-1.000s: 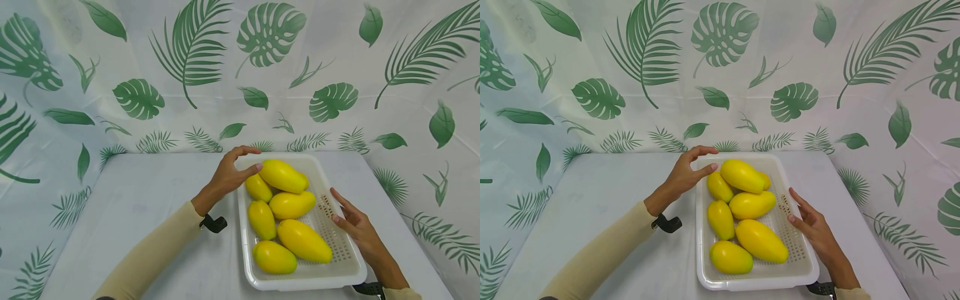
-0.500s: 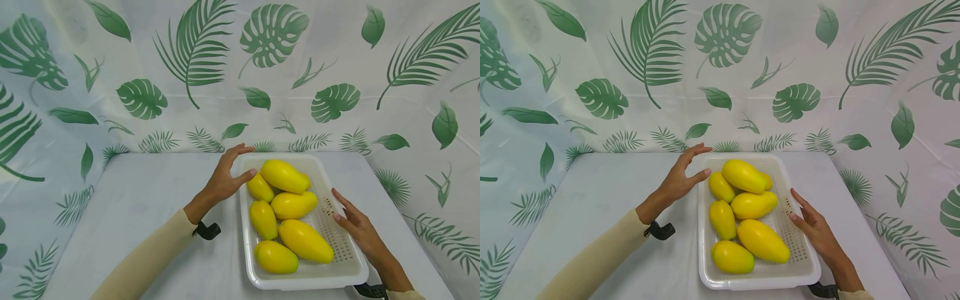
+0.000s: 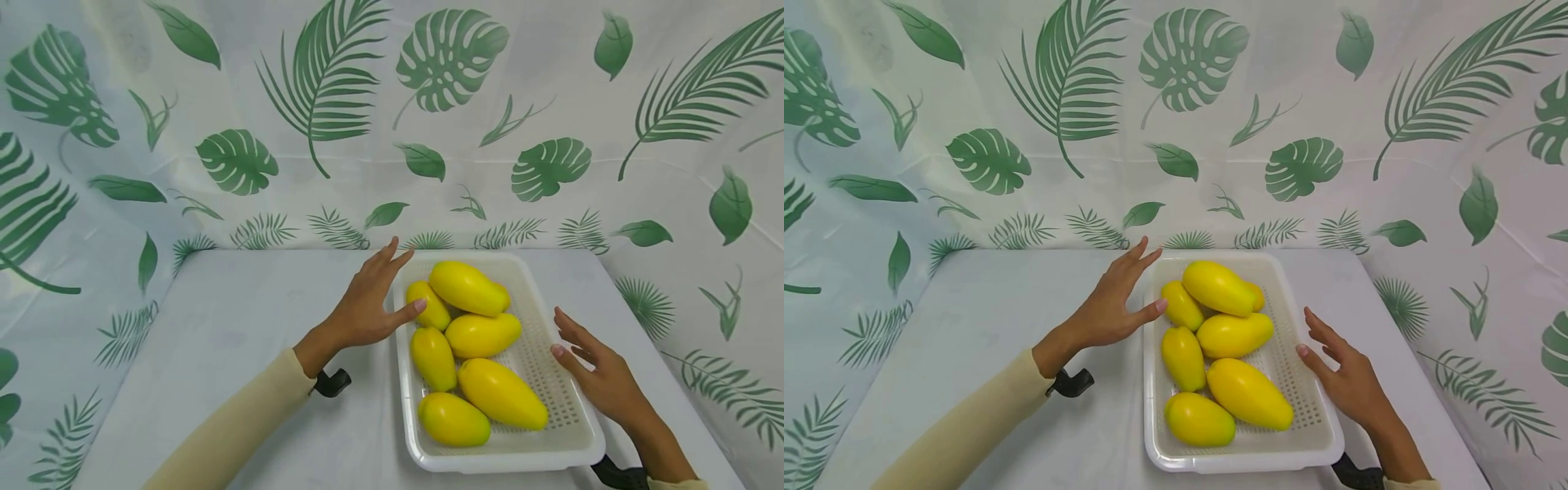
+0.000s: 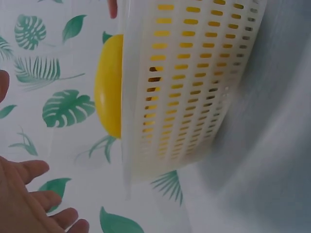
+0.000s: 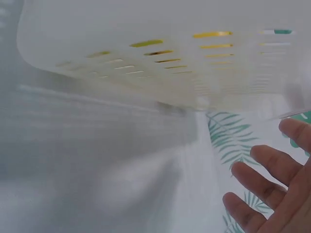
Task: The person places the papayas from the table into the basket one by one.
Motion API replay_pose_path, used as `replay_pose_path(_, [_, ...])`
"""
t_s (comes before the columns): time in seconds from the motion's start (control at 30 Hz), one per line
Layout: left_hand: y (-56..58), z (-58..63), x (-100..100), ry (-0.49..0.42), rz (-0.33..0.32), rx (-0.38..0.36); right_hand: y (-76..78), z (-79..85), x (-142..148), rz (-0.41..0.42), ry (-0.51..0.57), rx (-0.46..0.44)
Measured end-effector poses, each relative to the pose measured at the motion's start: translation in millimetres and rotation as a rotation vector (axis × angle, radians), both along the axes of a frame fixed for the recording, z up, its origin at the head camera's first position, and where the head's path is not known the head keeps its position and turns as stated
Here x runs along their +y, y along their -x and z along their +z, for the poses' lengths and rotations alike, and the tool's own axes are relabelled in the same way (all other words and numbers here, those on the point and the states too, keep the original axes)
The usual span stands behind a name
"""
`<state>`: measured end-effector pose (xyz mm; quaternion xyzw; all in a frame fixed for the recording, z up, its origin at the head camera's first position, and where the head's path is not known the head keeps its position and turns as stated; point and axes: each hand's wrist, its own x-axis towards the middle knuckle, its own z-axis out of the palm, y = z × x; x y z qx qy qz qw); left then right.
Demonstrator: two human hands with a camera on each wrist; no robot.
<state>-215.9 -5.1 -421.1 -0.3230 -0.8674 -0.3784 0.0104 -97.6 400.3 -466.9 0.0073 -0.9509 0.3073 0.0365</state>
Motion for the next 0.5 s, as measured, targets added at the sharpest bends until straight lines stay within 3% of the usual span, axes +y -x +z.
replay_pose_path(0.33, [-8.0,-2.2,-5.4,0.183,-0.001,0.006,-2.3,12.0,3.5,-0.008,-0.050,-0.081])
replay_pose_path(0.5, [-12.5,-0.3,-7.2,0.243,0.009,0.008,2.5,17.6,9.4,0.005,-0.145,-0.047])
